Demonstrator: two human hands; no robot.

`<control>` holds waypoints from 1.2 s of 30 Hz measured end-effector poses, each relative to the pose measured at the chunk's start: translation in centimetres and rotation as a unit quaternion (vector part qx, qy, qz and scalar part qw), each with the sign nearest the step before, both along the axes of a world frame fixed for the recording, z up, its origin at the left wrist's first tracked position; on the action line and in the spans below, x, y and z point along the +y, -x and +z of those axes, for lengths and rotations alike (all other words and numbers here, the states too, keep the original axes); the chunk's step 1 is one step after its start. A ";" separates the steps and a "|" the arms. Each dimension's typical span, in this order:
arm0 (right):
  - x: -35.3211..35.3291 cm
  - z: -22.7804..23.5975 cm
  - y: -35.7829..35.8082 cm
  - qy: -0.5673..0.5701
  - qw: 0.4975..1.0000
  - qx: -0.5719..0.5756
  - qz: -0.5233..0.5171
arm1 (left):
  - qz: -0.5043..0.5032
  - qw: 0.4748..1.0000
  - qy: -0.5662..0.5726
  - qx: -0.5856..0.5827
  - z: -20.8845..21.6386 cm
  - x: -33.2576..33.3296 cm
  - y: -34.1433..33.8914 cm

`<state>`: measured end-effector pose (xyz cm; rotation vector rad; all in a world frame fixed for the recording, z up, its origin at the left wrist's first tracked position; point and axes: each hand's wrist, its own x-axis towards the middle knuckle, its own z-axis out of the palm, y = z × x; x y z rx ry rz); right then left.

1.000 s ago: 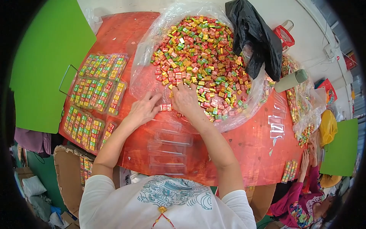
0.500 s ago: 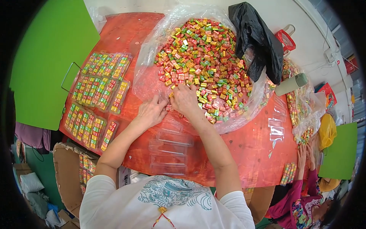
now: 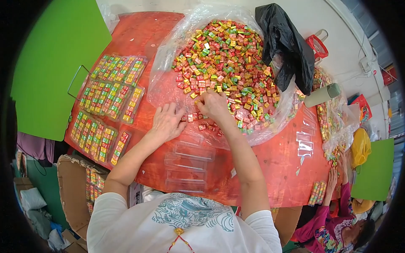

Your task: Sorting and placing small colorful square blocks into plastic packaging trays at a factory workstation.

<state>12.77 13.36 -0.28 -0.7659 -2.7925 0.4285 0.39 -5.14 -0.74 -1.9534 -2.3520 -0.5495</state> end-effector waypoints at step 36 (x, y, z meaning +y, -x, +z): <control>-2.4 1.1 -4.4 -0.042 0.992 0.030 0.117 | 0.010 0.997 -0.001 -0.075 0.0 -1.5 1.9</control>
